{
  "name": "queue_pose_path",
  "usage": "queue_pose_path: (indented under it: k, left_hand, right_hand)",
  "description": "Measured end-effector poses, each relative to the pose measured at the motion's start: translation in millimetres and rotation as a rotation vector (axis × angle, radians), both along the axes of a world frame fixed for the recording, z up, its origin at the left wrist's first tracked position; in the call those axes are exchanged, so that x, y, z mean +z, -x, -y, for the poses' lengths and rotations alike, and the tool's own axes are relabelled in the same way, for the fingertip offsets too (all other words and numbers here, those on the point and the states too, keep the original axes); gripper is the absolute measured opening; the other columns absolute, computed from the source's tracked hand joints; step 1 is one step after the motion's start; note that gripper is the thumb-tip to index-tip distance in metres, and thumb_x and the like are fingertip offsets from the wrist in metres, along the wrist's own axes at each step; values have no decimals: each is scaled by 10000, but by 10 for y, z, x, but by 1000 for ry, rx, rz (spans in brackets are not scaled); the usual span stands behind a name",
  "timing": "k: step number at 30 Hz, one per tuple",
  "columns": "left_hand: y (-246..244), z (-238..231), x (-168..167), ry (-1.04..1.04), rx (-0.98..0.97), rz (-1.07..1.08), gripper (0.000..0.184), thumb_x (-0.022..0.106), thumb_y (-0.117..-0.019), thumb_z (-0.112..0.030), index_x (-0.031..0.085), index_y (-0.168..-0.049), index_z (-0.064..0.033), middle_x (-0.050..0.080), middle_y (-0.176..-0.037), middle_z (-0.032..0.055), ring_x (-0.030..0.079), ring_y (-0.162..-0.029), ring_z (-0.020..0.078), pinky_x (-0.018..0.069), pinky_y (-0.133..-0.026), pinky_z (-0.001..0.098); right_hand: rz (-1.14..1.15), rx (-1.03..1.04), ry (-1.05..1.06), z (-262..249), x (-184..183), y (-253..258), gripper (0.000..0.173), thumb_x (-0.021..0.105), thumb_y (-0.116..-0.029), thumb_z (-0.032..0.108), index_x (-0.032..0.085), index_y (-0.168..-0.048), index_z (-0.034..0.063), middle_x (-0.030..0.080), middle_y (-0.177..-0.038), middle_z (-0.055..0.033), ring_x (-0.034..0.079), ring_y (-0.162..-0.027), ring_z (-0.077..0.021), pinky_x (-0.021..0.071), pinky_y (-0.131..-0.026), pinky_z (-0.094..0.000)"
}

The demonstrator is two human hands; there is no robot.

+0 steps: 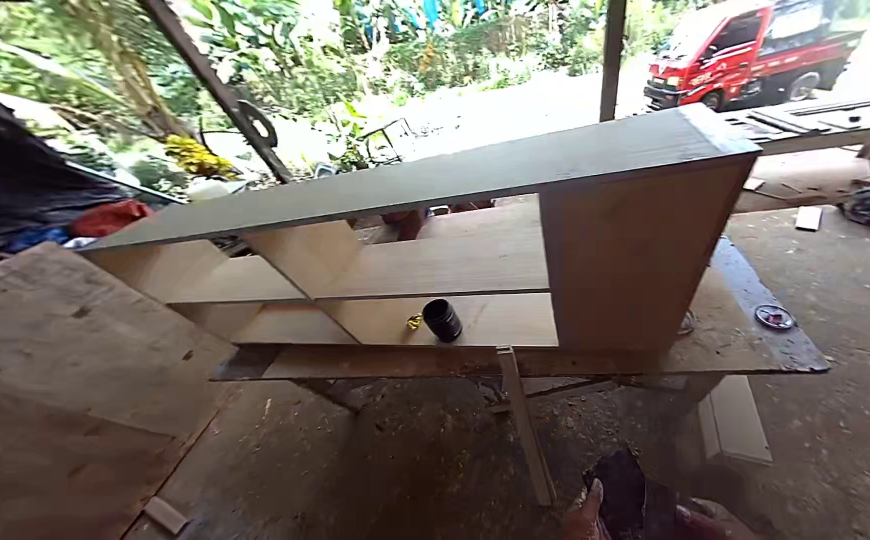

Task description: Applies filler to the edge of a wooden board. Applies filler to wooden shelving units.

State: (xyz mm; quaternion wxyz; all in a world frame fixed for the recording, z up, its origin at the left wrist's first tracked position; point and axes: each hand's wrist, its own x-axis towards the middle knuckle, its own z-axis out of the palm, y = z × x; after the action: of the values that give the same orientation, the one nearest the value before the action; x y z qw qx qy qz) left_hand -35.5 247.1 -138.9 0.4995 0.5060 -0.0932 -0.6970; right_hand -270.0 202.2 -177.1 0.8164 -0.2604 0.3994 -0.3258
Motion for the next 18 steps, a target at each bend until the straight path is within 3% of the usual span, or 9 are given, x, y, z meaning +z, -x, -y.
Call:
queue_pose_path:
  k: [2,3,5,7,10,12,14,16,18]
  left_hand:
    - [459,135,-43,-40,-129,62,335,469,-1092,-293,540,-1296,-36,684,-972,66,670,-862,147,567,-792,337]
    - [651,202,-55,-42,-228,72,325,487,-1088,-283,544,-1283,-29,677,-956,63,669,-851,151,572,-792,346]
    - [966,379,-72,24,-463,75,300,508,-1079,-215,522,-1307,-21,679,-1047,65,678,-926,158,579,-855,366]
    - [1154,622,-151,140,-668,99,443,570,-1030,-113,457,-1443,-1,649,-1263,109,665,-1072,175,563,-938,376]
    - [1221,940,-386,73,-687,307,312,635,-988,-55,597,-1286,30,704,-1043,108,691,-857,153,593,-800,328]
    - [1125,1061,-656,-137,-618,439,253,628,-1013,-122,634,-1203,44,707,-926,118,696,-767,175,602,-752,336]
    - [935,1122,-1055,-322,-642,651,332,639,-1020,-241,641,-1195,41,709,-908,135,694,-764,191,591,-752,353]
    - [813,1169,-1393,-469,-786,857,467,536,-1060,-396,660,-1186,37,679,-1006,178,638,-860,243,520,-831,421]
    - [873,1215,-1513,-529,-935,853,588,341,-1109,-462,634,-1262,24,660,-1154,211,630,-1020,295,497,-918,480]
  right_hand:
    - [-80,-96,18,38,27,541,213,711,-906,143,696,-1073,12,761,-957,-132,749,-880,-249,632,-829,-469]
    - [-128,-123,34,55,39,799,229,722,-891,145,698,-1068,2,761,-948,-137,750,-867,-247,636,-817,-459]
    - [-197,-188,54,69,46,1281,285,738,-874,177,694,-1084,-11,756,-962,-145,747,-877,-247,633,-823,-458]
    - [-239,-313,42,62,66,1685,325,729,-886,178,668,-1132,-26,749,-986,-153,745,-892,-254,634,-826,-469]
    - [-256,-539,-26,62,-42,2162,307,674,-938,121,620,-1191,-44,735,-1001,-162,740,-884,-260,635,-805,-476]
    - [-248,-673,-86,80,-168,2402,304,635,-953,97,594,-1221,-41,727,-1013,-160,736,-887,-256,635,-803,-481]
    - [-268,-795,-163,102,-259,2585,283,597,-989,90,575,-1247,-26,720,-1015,-136,729,-881,-221,632,-796,-444]
    - [-285,-912,-233,164,-349,2774,263,580,-1005,79,569,-1250,-14,714,-1003,-113,723,-863,-187,629,-782,-403]
    - [-283,-1013,-278,216,-451,2983,251,577,-1003,76,578,-1238,-11,721,-997,-115,729,-854,-185,635,-767,-394]
